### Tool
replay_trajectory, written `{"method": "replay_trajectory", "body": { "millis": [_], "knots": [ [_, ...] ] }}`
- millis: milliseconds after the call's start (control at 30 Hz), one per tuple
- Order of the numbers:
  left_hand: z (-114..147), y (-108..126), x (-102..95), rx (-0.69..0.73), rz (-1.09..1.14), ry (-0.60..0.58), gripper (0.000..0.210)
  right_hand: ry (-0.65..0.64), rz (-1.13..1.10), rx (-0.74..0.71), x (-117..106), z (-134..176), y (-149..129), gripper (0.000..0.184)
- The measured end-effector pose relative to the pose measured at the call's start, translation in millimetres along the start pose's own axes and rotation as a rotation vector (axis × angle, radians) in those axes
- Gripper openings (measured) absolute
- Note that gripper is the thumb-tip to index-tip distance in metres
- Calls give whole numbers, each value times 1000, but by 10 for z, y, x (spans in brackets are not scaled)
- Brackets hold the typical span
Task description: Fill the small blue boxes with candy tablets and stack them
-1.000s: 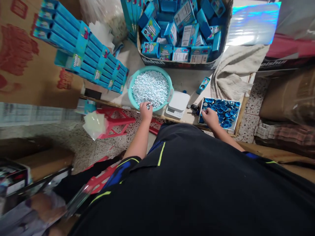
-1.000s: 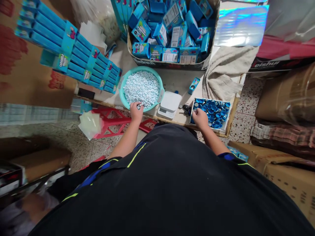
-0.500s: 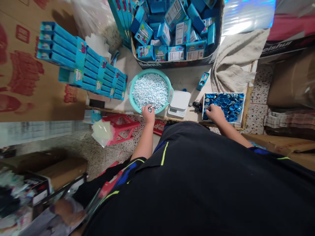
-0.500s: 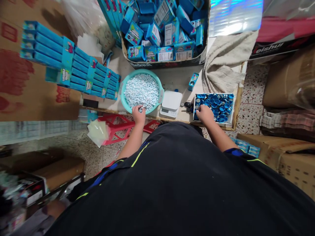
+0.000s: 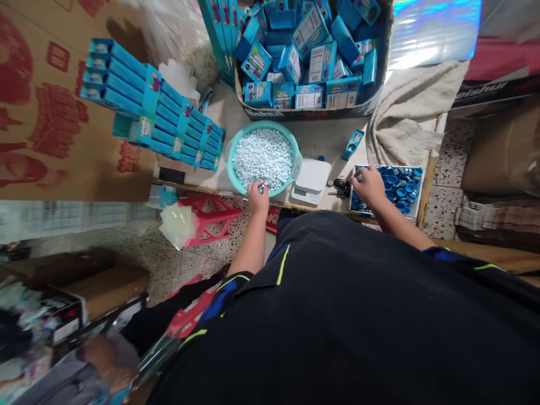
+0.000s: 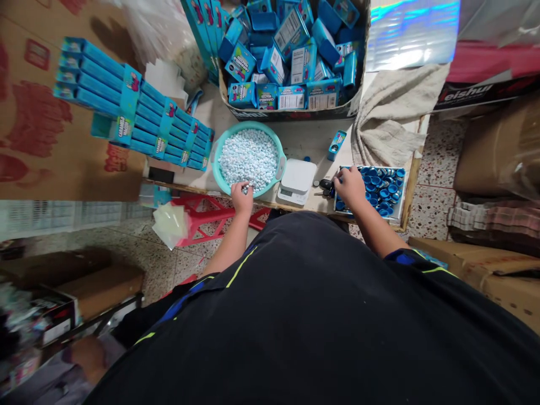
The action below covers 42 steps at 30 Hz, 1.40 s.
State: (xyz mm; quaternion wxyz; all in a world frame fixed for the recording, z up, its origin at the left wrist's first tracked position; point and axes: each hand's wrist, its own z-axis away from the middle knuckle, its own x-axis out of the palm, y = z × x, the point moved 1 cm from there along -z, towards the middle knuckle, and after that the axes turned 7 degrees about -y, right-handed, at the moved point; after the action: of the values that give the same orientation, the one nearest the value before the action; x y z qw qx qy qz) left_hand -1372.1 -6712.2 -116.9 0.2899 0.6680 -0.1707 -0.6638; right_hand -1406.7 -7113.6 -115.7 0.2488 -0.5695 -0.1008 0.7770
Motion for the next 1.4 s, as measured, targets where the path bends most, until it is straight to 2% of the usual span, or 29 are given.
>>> {"method": "replay_trajectory", "body": {
  "millis": [100, 233, 267, 300, 433, 500, 600, 700, 1000, 1167, 1400],
  "knots": [
    [2, -9, 7, 2, 3, 12, 16, 30, 11, -51, -85, -113, -56, 30],
    [4, -27, 28, 5, 8, 29, 16, 172, -5, -65, -206, -215, -189, 44],
    [5, -32, 34, 5, 9, 30, 16, 145, 29, -112, -197, -220, -254, 45],
    [6, -37, 39, 6, 10, 31, 16, 57, 83, -194, -156, -214, -333, 46],
    [9, -53, 56, 5, 9, 32, 15, -512, 310, -570, 266, -74, -677, 55],
    [9, -56, 63, 3, 8, 36, 15, -654, 356, -623, 508, -3, -787, 59],
    [10, -59, 74, 4, 7, 42, 16, -744, 431, -636, 743, 35, -833, 60],
    [15, -63, 84, 5, 8, 50, 18, -763, 476, -644, 805, 33, -795, 58],
    [17, -54, 110, -1, 53, 84, 15, -748, 513, -580, 764, 127, -713, 59],
    [22, -48, 114, 0, 61, 93, 17, -762, 507, -625, 733, 125, -592, 63],
    [31, -54, 115, 7, 53, 95, 17, -740, 516, -597, 833, 162, -583, 63]
  ]
}}
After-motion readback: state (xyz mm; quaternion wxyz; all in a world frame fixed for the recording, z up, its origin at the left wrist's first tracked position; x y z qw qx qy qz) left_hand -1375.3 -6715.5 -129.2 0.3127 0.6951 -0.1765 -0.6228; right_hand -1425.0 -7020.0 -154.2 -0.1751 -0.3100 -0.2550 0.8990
